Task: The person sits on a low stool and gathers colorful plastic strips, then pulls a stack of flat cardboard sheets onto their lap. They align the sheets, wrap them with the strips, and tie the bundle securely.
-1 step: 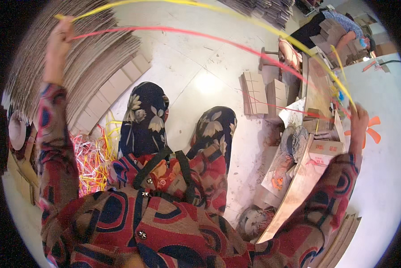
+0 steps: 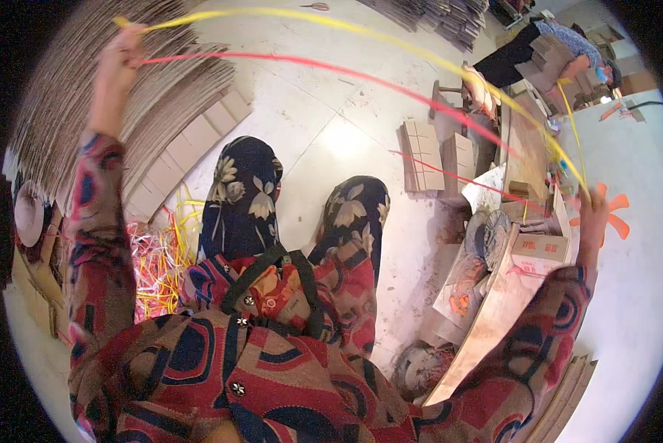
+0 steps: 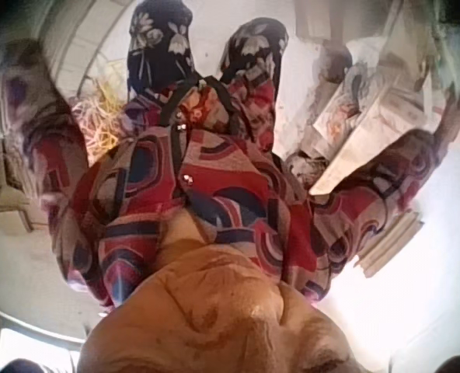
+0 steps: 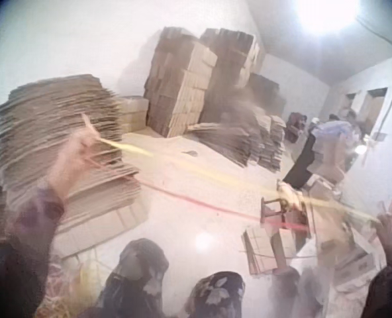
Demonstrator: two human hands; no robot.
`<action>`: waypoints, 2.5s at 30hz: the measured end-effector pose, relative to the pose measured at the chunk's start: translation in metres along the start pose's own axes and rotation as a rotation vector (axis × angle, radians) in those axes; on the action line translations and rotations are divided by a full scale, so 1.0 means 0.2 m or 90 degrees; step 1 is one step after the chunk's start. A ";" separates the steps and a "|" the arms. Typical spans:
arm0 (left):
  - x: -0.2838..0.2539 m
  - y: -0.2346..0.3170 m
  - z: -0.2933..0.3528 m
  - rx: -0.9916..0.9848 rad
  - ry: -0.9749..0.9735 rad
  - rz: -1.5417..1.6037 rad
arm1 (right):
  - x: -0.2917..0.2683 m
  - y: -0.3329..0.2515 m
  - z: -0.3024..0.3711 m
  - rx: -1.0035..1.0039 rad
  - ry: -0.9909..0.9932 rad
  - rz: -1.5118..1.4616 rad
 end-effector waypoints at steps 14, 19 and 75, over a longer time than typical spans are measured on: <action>0.44 -1.38 0.22 -0.394 0.009 -0.019 | 0.42 -0.69 1.29 0.657 -0.610 -0.393; 0.30 -1.79 0.16 -0.385 0.085 -0.022 | 1.03 -1.18 1.27 0.742 -0.660 -0.550; 0.84 -1.18 0.32 -0.331 -0.903 -0.552 | 0.81 -2.32 -0.55 -0.020 -0.592 -1.248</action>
Point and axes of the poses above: each hand's wrist, its own z-axis away from the middle knuckle, its own x-axis out of the palm, y = z × x, the point moved 2 cm from there along -z, towards the middle knuckle, and after that the axes turned 2 degrees about -x, right-handed, at the moved point
